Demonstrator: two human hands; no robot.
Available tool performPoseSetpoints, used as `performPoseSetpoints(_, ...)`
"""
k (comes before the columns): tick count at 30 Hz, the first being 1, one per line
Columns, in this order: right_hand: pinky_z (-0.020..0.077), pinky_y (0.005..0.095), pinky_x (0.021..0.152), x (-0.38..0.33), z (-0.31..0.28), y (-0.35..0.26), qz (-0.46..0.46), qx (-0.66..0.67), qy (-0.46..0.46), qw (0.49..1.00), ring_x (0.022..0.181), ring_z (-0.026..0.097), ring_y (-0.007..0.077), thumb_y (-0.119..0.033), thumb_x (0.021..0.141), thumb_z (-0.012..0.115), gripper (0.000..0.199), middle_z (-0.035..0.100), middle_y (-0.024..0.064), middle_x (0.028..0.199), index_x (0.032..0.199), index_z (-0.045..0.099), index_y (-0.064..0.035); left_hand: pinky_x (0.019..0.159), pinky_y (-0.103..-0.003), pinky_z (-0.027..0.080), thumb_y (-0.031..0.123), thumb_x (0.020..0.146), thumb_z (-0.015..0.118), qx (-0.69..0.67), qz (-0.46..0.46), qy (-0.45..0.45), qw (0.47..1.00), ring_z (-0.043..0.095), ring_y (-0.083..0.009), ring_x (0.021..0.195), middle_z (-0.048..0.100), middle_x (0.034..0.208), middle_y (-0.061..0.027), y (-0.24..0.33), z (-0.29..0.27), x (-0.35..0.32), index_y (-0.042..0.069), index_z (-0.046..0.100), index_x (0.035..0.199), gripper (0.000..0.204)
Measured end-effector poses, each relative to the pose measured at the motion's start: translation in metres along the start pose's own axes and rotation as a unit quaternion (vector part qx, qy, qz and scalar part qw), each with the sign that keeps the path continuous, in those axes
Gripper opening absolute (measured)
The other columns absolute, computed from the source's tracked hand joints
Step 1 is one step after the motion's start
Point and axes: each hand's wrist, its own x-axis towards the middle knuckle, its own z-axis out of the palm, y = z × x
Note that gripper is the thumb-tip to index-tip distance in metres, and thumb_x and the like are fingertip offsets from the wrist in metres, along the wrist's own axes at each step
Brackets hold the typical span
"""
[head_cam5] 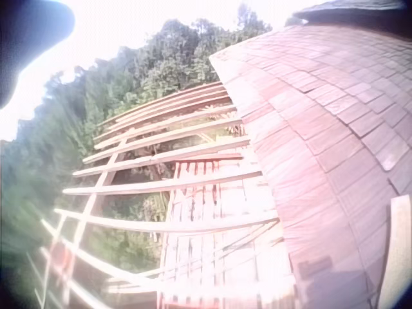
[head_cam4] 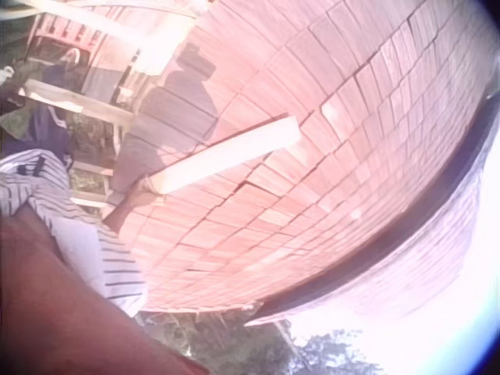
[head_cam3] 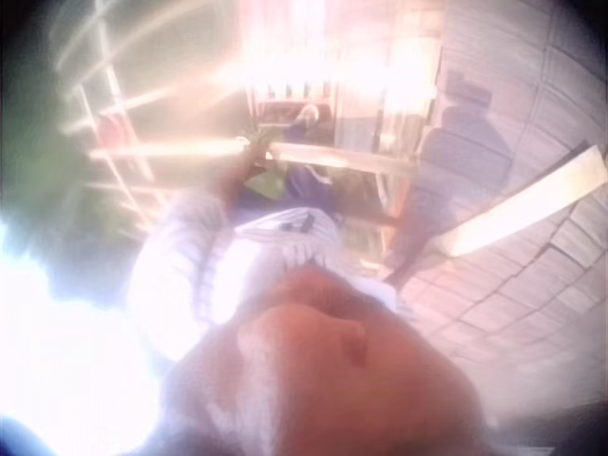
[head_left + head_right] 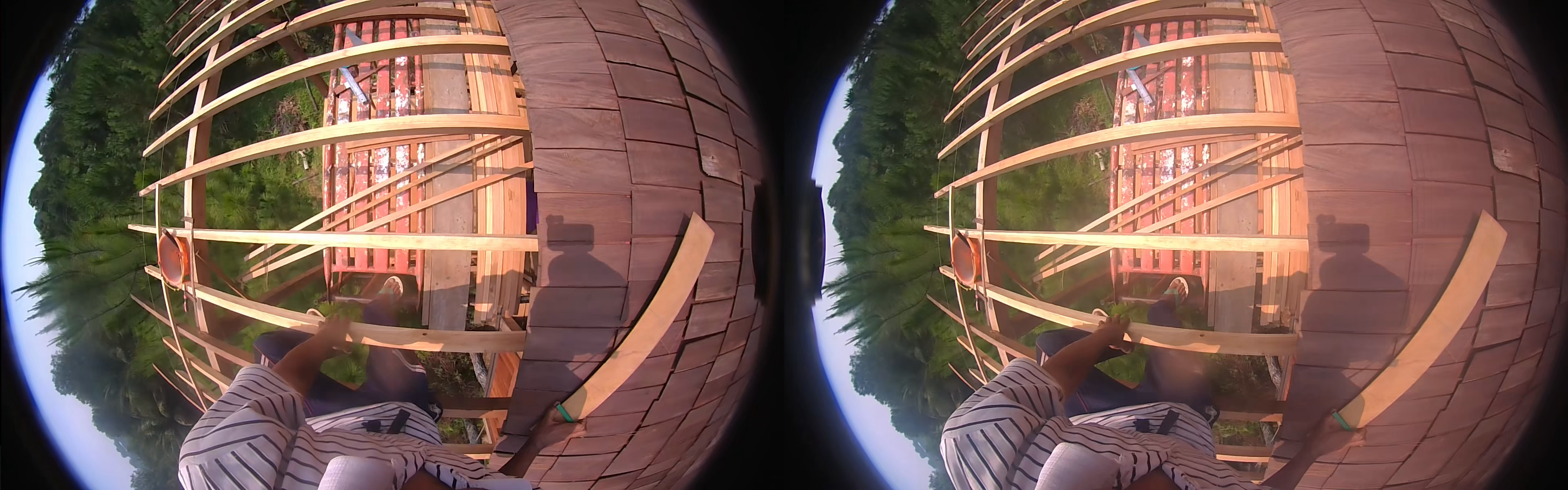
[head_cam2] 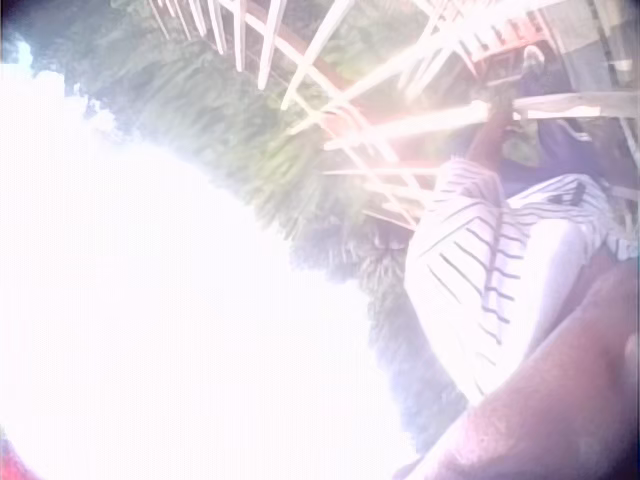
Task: The person marks wooden planks with a green pencil while standing on a partially built roof structure. They repeatedly position planks against the roof frame, draw lines, and move to adjacent sections.
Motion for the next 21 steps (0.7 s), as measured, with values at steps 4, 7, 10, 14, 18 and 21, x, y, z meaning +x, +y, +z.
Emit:
performPoseSetpoints(4, 0.0542, 0.0518, 0.083, -0.002, -0.003, -0.007, 0.003, -0.072, -0.014, 0.997, 0.108, 0.058, 0.0418, -0.046, 0.077, 0.077, 0.075, 0.051, 0.0191, 0.118, 0.129, 0.046, -0.0012, 0.104, -0.051, 0.045, 0.043, 0.075, 0.08, -0.128, 0.112, 0.02, 0.985, 0.053, -0.0398, 0.128, 0.06, 0.131, -0.0228, -0.015, 0.031, 0.029, 0.011, 0.051, 0.138, 0.077)
performPoseSetpoints(7, 0.0571, 0.0506, 0.081, -0.001, -0.006, -0.013, -0.084, -0.051, 0.033, 0.995, 0.103, 0.062, 0.0398, -0.049, 0.08, 0.075, 0.073, 0.052, 0.0176, 0.116, 0.129, 0.047, -0.0018, 0.101, -0.047, 0.048, 0.04, 0.081, 0.077, -0.146, 0.206, 0.109, 0.962, 0.058, -0.0393, 0.121, 0.062, 0.126, -0.0219, 0.063, -0.083, -0.031, 0.006, 0.052, 0.137, 0.071)
performPoseSetpoints(10, 0.0583, 0.0499, 0.079, -0.002, -0.019, -0.011, -0.121, -0.102, 0.042, 0.986, 0.095, 0.065, 0.0377, -0.051, 0.081, 0.074, 0.074, 0.051, 0.0169, 0.112, 0.128, 0.047, -0.0019, 0.097, -0.049, 0.049, 0.037, 0.084, 0.075, -0.077, 0.23, 0.249, 0.938, 0.06, -0.0386, 0.116, 0.062, 0.123, -0.0185, 0.128, -0.163, -0.108, 0.005, 0.051, 0.137, 0.066)
performPoseSetpoints(14, 0.0585, 0.0492, 0.078, 0.0, -0.002, 0.007, -0.07, -0.078, -0.003, 0.994, 0.088, 0.066, 0.0375, -0.057, 0.081, 0.072, 0.077, 0.05, 0.0168, 0.108, 0.129, 0.047, -0.0025, 0.099, -0.048, 0.049, 0.028, 0.085, 0.073, -0.055, 0.299, 0.292, 0.907, 0.058, -0.0387, 0.119, 0.058, 0.13, -0.0195, 0.167, -0.218, -0.198, 0.004, 0.05, 0.14, 0.064)
performPoseSetpoints(18, 0.0575, 0.0502, 0.075, 0.002, -0.008, -0.01, -0.111, -0.084, 0.088, 0.986, 0.089, 0.066, 0.0394, -0.059, 0.081, 0.07, 0.078, 0.049, 0.0188, 0.11, 0.129, 0.047, -0.0018, 0.103, -0.048, 0.046, 0.028, 0.085, 0.074, -0.036, 0.343, 0.328, 0.88, 0.055, -0.0402, 0.123, 0.054, 0.138, -0.0206, 0.168, -0.217, -0.244, 0.004, 0.049, 0.141, 0.067)
performPoseSetpoints(21, 0.0567, 0.0509, 0.076, 0.005, -0.012, -0.011, -0.089, -0.05, 0.063, 0.993, 0.09, 0.065, 0.04, -0.058, 0.08, 0.072, 0.078, 0.048, 0.0191, 0.11, 0.128, 0.047, -0.0016, 0.105, -0.049, 0.044, 0.03, 0.085, 0.075, -0.044, 0.352, 0.351, 0.866, 0.054, -0.0401, 0.125, 0.054, 0.138, -0.0194, 0.15, -0.217, -0.281, 0.005, 0.048, 0.142, 0.068)
